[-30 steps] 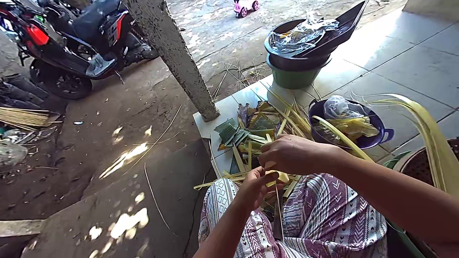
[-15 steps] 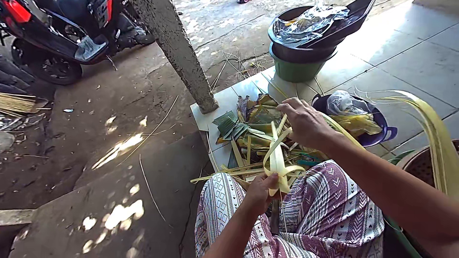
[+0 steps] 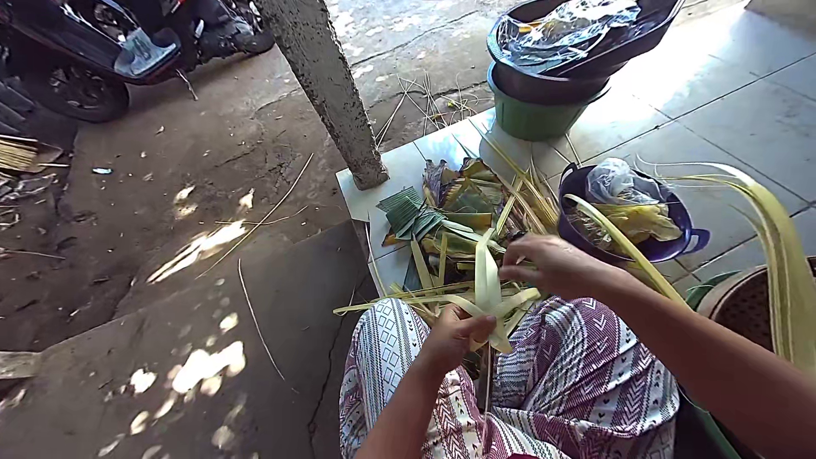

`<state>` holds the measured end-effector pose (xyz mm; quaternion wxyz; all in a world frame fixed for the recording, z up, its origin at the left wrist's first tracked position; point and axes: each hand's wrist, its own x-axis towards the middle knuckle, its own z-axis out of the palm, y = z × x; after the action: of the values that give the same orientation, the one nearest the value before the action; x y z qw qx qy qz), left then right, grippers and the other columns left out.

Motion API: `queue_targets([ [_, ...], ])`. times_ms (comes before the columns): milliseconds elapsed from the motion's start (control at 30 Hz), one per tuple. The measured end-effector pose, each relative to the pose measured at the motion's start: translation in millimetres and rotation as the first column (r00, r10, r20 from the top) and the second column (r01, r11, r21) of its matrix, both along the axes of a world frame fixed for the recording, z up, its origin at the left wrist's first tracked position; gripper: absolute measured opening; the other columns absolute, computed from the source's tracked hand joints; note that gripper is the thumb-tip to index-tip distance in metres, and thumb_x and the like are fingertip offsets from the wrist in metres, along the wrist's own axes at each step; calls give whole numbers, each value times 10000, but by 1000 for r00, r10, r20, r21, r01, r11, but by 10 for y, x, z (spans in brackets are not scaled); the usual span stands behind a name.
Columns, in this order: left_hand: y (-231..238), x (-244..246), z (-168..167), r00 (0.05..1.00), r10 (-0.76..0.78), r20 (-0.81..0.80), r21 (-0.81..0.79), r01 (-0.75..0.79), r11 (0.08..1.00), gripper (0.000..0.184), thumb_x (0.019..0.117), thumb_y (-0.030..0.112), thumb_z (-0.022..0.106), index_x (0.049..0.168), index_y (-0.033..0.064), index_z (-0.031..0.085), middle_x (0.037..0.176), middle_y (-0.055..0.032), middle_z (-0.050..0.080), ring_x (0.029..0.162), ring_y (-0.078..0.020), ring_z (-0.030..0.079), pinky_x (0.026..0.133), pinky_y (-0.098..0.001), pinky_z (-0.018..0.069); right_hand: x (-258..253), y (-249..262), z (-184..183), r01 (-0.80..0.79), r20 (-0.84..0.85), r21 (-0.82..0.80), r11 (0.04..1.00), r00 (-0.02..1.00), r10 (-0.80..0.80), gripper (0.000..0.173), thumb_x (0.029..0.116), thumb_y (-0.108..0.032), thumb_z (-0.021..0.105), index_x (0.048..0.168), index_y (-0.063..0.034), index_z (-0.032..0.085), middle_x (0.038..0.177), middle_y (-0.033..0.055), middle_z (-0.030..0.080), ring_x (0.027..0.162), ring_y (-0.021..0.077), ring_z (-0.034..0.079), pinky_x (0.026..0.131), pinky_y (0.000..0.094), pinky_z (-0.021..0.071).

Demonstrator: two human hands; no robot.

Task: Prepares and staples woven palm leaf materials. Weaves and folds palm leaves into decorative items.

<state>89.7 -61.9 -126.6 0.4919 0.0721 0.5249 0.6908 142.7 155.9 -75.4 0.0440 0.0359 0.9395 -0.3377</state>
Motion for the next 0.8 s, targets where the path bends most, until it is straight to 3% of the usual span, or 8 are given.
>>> queue_targets([
  [100, 17, -136, 90, 976, -10, -220, -82, -8, 997, 169, 893, -114, 628, 1050, -52, 634, 864, -44, 720, 774, -75, 700, 763, -255, 596, -69, -7, 6, -199, 252, -152, 968, 939, 233, 283, 1040, -272, 610, 1136, -16, 683, 1073, 111, 712, 1038, 203, 665, 958, 453, 500],
  [167, 24, -187, 102, 934, -15, -357, -156, -44, 987, 167, 895, -77, 668, 1060, -65, 653, 888, -62, 726, 798, -69, 704, 790, -253, 594, -86, -37, 18, -226, 264, -78, 971, 935, 238, 255, 1042, -237, 608, 1095, -1, 686, 1013, 120, 701, 977, 221, 657, 912, 459, 498],
  [400, 37, -145, -12, 680, -20, -733, -316, -314, 895, 167, 925, 113, 708, 1004, -34, 719, 883, -99, 721, 796, -100, 688, 778, -280, 561, 97, -364, -14, 23, -175, 485, 874, 982, 71, 152, 971, -131, 680, 882, -21, 736, 830, 152, 663, 743, 326, 680, 716, 500, 534],
  [500, 53, -94, -67, 552, 52, -832, -229, -428, 874, 156, 917, 110, 713, 962, -39, 726, 850, -114, 718, 768, -111, 687, 747, -279, 560, 166, -554, -45, 212, -114, 266, 940, 976, -188, 202, 1006, -145, 628, 936, 21, 720, 839, 176, 683, 773, 345, 689, 700, 523, 534],
  [567, 64, -75, -129, 453, 97, -886, -152, -482, 863, 148, 910, 100, 711, 945, -41, 737, 846, -132, 724, 739, -124, 691, 718, -272, 565, 150, -610, -51, 351, 152, -84, 933, 930, -336, 238, 1057, -209, 566, 1019, -16, 700, 858, 86, 673, 758, 175, 661, 739, 377, 551],
  [667, 65, -50, -196, 368, 155, -917, -67, -525, 849, 137, 904, 89, 704, 938, -37, 747, 854, -131, 729, 728, -111, 683, 712, -250, 556, 117, -735, -214, 563, 381, -639, 524, 824, -420, 190, 1067, -95, 519, 1020, 28, 656, 790, 52, 678, 638, 99, 680, 643, 257, 602],
  [733, 68, -37, -223, 346, 196, -918, -23, -538, 842, 133, 901, 78, 703, 949, -40, 743, 859, -135, 728, 742, -106, 692, 728, -243, 562, 94, -839, -261, 624, 490, -744, 239, 753, -439, 187, 1074, -74, 492, 1006, 25, 635, 747, 54, 675, 591, 105, 662, 583, 243, 578],
  [800, 70, -25, -245, 343, 228, -911, 8, -539, 842, 141, 899, 76, 711, 975, -41, 736, 859, -129, 729, 755, -93, 698, 739, -231, 567, 79, -915, -272, 650, 560, -755, 85, 707, -432, 172, 1076, -82, 492, 1010, 10, 622, 725, 43, 660, 547, 81, 623, 516, 204, 526],
])
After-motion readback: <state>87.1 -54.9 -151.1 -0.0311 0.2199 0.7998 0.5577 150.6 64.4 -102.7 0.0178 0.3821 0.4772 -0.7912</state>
